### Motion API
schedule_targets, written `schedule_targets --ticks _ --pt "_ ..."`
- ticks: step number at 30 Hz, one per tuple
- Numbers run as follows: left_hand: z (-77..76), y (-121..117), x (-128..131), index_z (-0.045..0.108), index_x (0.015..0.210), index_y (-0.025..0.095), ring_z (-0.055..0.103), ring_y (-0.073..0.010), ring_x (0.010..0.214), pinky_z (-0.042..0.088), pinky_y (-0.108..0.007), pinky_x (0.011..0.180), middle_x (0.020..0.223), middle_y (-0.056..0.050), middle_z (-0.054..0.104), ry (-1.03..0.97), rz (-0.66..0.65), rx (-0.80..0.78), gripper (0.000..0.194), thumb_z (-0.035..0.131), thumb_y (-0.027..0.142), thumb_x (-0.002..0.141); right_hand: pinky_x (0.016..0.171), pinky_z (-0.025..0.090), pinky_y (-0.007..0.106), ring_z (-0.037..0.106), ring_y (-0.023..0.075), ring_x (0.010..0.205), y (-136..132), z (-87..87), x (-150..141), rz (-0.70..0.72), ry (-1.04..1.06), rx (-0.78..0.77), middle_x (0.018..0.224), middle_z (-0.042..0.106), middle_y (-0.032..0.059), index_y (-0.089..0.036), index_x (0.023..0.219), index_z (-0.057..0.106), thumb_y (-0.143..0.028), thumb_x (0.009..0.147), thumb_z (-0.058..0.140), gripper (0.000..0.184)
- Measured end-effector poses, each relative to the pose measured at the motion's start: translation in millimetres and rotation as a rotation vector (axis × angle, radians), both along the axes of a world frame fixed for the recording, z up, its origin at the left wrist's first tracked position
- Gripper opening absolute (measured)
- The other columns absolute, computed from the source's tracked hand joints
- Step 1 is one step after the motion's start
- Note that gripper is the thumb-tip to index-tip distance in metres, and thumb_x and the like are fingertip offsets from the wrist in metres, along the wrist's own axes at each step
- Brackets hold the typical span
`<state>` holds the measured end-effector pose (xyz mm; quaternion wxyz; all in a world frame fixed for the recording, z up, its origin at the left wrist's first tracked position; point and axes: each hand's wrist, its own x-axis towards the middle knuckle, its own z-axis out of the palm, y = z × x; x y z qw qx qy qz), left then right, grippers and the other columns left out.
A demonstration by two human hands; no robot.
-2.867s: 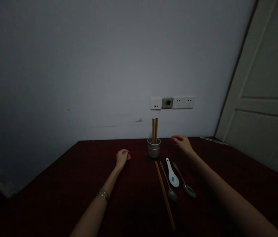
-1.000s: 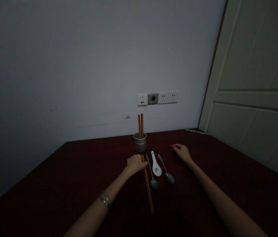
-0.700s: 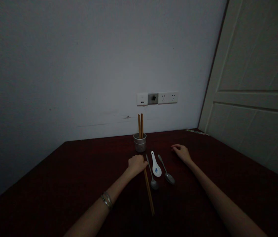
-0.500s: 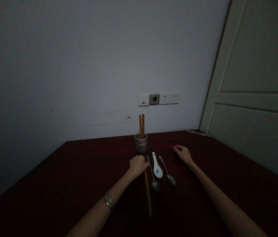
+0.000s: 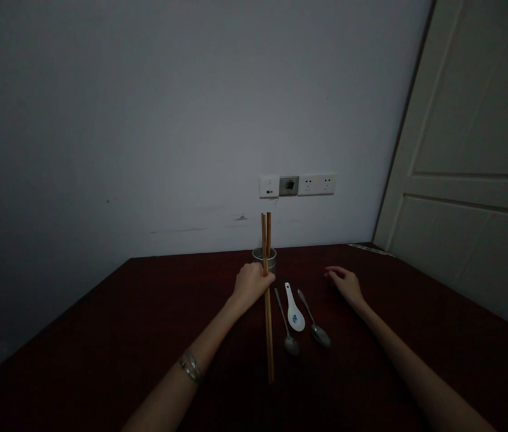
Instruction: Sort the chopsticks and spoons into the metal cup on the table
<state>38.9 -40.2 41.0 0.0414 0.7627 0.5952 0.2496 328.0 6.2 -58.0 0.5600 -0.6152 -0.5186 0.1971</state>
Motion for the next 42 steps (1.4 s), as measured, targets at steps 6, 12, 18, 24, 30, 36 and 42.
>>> schedule_targets --ticks 6,12,18,24,30,36,42 --pt "41.5 -19 -12 0.058 0.063 0.016 0.052 -0.0131 0.057 0.034 -0.024 0.057 0.060 -0.003 0.059 -0.102 0.021 0.251 0.024 0.048 0.035 0.074 0.056 0.049 0.027 0.062 0.0179 0.065 -28 68.0 -42 0.156 0.257 0.118 0.072 0.066 0.0091 -0.012 0.083 0.064 -0.035 0.063 0.061 0.031" --pt "52.3 -31 -14 0.056 0.064 0.016 0.047 -0.0103 0.052 0.031 -0.023 0.055 0.057 -0.001 0.055 -0.135 -0.003 0.373 0.023 0.047 0.033 0.076 0.065 0.052 0.032 0.064 0.0196 0.076 -87 111.9 -116 0.640 0.355 0.019 0.084 0.068 0.0100 -0.014 0.092 0.064 -0.038 0.065 0.067 0.036" --pt "55.0 -37 -12 0.055 0.064 0.016 0.046 -0.0100 0.052 0.031 -0.022 0.055 0.055 0.001 0.053 -0.172 -0.015 0.346 0.021 0.048 0.033 0.075 0.070 0.052 0.035 0.064 0.0195 0.075 -110 101.3 -166 0.782 0.368 -0.081 0.083 0.068 0.0079 -0.013 0.091 0.063 -0.037 0.056 0.074 0.043" --pt "55.5 -41 -11 0.055 0.064 0.016 0.046 -0.0100 0.052 0.032 -0.022 0.056 0.056 0.000 0.054 -0.182 -0.025 0.339 0.021 0.049 0.033 0.076 0.072 0.051 0.035 0.066 0.0199 0.070 -112 89.6 -182 0.817 0.385 -0.078 0.077 0.069 0.0078 -0.013 0.083 0.065 -0.040 0.057 0.073 0.038" --pt "56.9 -42 -12 0.056 0.066 0.016 0.047 -0.0099 0.053 0.033 -0.022 0.056 0.057 0.000 0.055 -0.192 -0.060 0.339 0.022 0.048 0.034 0.076 0.057 0.050 0.027 0.066 0.0188 0.067 -112 90.2 -180 0.803 0.352 -0.098 0.077 0.069 0.0089 -0.013 0.083 0.064 -0.040 0.063 0.069 0.034" --pt "61.9 -33 -20 0.061 0.073 0.013 0.052 -0.0107 0.057 0.038 -0.020 0.053 0.062 -0.002 0.060 -0.480 -0.279 0.137 0.029 0.054 0.041 0.073 0.058 0.050 0.028 0.066 0.0190 0.067 -110 91.3 -175 0.814 0.315 -0.091 0.079 0.070 0.0093 -0.013 0.087 0.064 -0.044 0.063 0.067 0.038" --pt "69.3 -26 -37 0.064 0.089 0.008 0.061 -0.0144 0.070 0.047 -0.024 0.064 0.081 -0.009 0.068 -0.835 -0.518 -0.237 0.032 0.063 0.034 0.070 0.067 0.050 0.032 0.066 0.0194 0.070 -108 88.7 -171 0.876 0.303 -0.116 0.082 0.069 0.0110 -0.012 0.094 0.063 -0.042 0.066 0.066 0.042"
